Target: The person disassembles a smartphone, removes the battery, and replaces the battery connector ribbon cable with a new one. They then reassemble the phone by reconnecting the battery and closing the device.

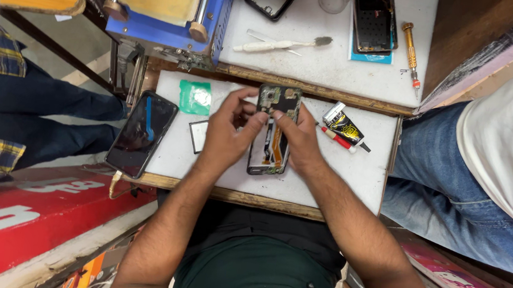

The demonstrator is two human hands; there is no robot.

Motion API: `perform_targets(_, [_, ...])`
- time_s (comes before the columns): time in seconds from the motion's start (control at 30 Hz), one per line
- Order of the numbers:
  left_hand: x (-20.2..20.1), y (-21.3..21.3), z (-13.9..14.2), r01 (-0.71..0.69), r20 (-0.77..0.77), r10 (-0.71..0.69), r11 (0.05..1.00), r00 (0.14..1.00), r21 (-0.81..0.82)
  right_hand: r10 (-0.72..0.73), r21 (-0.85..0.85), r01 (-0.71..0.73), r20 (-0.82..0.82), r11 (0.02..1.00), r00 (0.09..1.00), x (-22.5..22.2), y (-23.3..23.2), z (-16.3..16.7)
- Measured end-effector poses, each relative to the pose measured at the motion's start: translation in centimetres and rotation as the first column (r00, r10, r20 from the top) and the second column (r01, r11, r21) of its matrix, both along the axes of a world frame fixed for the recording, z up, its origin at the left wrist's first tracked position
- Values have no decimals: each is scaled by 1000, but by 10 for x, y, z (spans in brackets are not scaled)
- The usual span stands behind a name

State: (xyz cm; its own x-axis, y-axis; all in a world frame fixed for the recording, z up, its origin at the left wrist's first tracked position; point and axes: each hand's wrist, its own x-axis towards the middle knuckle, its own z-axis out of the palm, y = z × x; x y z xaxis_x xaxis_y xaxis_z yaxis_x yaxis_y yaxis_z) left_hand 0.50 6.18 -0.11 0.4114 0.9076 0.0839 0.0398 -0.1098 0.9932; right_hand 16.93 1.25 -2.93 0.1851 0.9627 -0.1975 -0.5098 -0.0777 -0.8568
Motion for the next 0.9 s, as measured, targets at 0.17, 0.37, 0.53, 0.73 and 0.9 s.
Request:
perform_targets(0.17, [-57,6,11,-52,-418,175,956,891,289,-87,-42,84,-75,996,993,18,7,0])
perform_targets(0.37, [-76,-10,11,340,-817,164,851,553,401,-150,-38,148,-40,988,988,25,4,0])
perform_targets(0.53, [-72,-5,14,410,-860,141,834,490,370,-138,-80,127,-166,989,976,22,5,-2])
perform_targets(0.73, [-89,-5,7,295,-721,81,877,688,380,-15,7,22,-536,1000,844,26,9,1])
perform_targets(0.9, [-104,-27,-8,203,403,-59,924,913,-324,-4,13,13,-524,1000,852,20,9,7])
